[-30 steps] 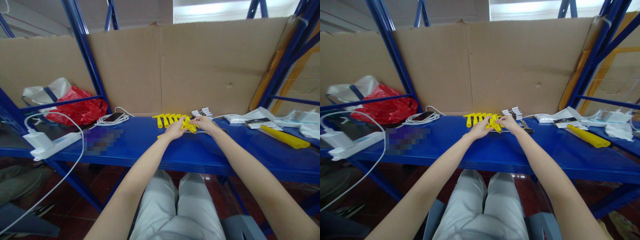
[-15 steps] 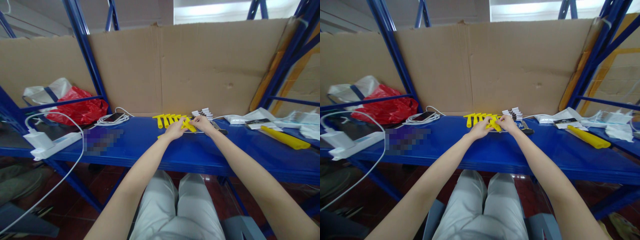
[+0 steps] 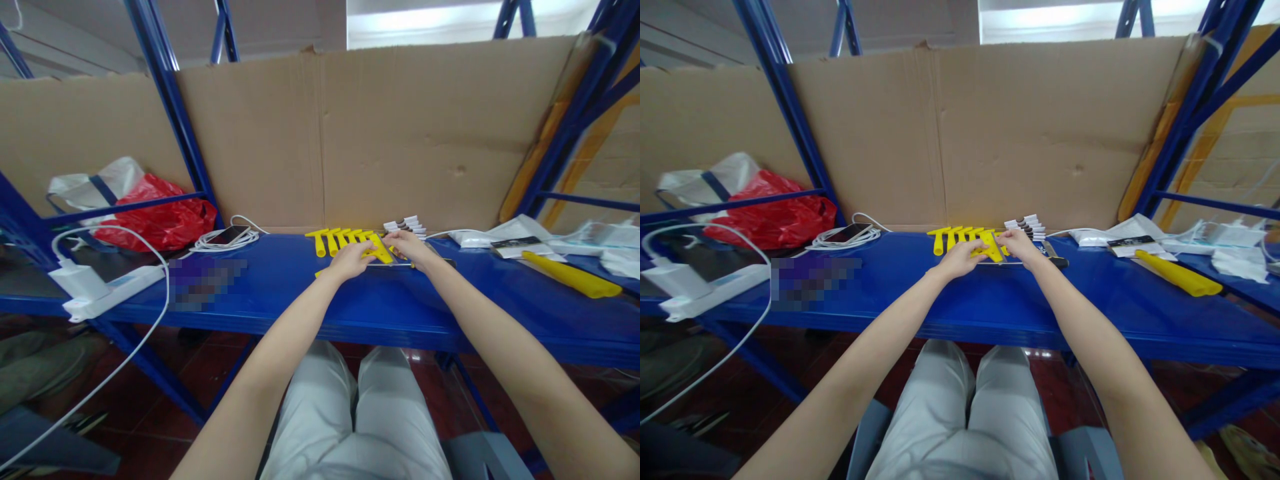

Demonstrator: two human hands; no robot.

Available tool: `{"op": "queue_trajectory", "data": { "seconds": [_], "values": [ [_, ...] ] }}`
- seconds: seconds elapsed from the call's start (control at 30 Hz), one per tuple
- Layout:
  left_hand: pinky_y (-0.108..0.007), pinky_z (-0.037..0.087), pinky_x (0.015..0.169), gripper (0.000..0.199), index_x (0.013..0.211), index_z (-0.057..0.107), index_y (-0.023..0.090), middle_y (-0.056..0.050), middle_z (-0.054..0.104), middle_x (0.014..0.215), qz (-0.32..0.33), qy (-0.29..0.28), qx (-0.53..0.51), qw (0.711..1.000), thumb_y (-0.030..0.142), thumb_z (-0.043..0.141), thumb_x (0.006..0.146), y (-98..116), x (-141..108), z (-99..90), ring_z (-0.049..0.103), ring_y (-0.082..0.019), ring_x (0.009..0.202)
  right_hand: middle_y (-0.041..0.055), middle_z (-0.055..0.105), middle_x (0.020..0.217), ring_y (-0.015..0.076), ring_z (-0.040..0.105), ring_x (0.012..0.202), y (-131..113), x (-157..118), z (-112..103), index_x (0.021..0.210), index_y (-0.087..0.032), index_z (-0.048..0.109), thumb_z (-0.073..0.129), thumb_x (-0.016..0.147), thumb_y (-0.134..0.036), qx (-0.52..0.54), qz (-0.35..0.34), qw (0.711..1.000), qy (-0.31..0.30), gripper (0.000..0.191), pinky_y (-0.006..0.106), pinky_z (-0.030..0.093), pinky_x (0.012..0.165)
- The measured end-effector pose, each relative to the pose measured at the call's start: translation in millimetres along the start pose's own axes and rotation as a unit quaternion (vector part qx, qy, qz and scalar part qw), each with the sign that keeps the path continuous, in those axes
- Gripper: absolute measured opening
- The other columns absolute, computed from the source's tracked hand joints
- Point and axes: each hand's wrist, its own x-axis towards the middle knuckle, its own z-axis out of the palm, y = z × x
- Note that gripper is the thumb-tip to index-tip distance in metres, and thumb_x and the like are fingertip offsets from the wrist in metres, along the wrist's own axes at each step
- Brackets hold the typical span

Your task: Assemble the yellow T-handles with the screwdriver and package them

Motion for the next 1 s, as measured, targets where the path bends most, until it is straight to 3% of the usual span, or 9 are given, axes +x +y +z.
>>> {"op": "queue_trajectory", "data": {
  "seconds": [0.07,0.17,0.33,0.7,0.83,0.93,1.0],
  "values": [
    [-0.036,0.047,0.101,0.028,0.118,0.066,0.024,-0.005,0.068,0.126,0.001,0.0,-0.002,1.0,0.026,0.058,0.091,-1.5,0.8,1.4,0.061,-0.022,0.118,-0.0028,0.048,0.052,0.0085,0.039,0.046,-1.7,-3.7,-3.8,0.071,-0.017,0.06,0.067,0.076,-0.034,0.024,0.029,0.998,-0.045,0.019,0.021,0.028,0.043],
    [-0.035,0.046,0.101,0.028,0.118,0.065,0.023,-0.005,0.067,0.127,-0.006,0.006,0.002,1.0,0.026,0.057,0.091,-2.2,1.6,2.4,0.06,-0.022,0.119,-0.0037,0.045,0.047,0.0073,0.036,0.043,-3.7,-8.2,-5.8,0.062,-0.018,0.056,0.069,0.076,-0.031,0.048,0.047,0.996,-0.066,0.023,0.021,0.026,0.042],
    [-0.035,0.046,0.101,0.029,0.119,0.064,0.022,-0.006,0.066,0.127,-0.009,0.005,0.009,1.0,0.026,0.056,0.091,-0.7,1.5,1.4,0.06,-0.022,0.119,-0.004,0.043,0.041,0.0073,0.036,0.04,-3.5,-9.1,-3.8,0.057,-0.018,0.054,0.064,0.079,-0.024,0.051,0.048,0.995,-0.069,0.025,0.021,0.025,0.041],
    [-0.038,0.046,0.103,0.039,0.129,0.061,0.031,-0.003,0.065,0.13,-0.008,-0.01,0.021,1.0,0.026,0.058,0.091,2.6,-1.8,-2.3,0.059,-0.023,0.121,-0.0041,0.042,0.042,0.0073,0.036,0.04,-1.3,-9.6,-1.2,0.054,-0.019,0.05,0.072,0.075,-0.035,0.05,0.048,0.994,-0.079,0.035,0.021,0.026,0.041],
    [-0.037,0.044,0.105,0.038,0.128,0.064,0.029,-0.004,0.065,0.131,0.007,-0.02,0.017,1.0,0.025,0.057,0.091,1.2,-0.5,0.0,0.058,-0.023,0.123,-0.0032,0.046,0.044,0.0076,0.038,0.041,0.5,-8.1,-2.7,0.054,-0.019,0.05,0.07,0.076,-0.03,0.024,0.053,0.995,-0.081,0.031,0.021,0.027,0.042],
    [-0.037,0.044,0.105,0.038,0.128,0.064,0.026,-0.005,0.066,0.13,0.01,-0.033,0.019,0.999,0.026,0.057,0.091,2.3,-0.6,1.4,0.059,-0.023,0.123,-0.0006,0.054,0.051,0.0092,0.043,0.045,9.1,-0.5,-12.8,0.056,-0.018,0.055,0.062,0.078,-0.021,-0.046,0.032,0.998,-0.036,0.023,0.022,0.032,0.046],
    [-0.035,0.044,0.104,0.038,0.129,0.064,0.026,-0.004,0.066,0.13,0.013,-0.045,0.018,0.999,0.027,0.057,0.091,3.2,-0.9,1.8,0.06,-0.022,0.122,0.0018,0.059,0.056,0.0122,0.05,0.051,19.6,7.3,-26.1,0.056,-0.018,0.057,0.06,0.076,-0.016,-0.131,0.004,0.99,0.051,0.02,0.024,0.039,0.053]
  ]
}}
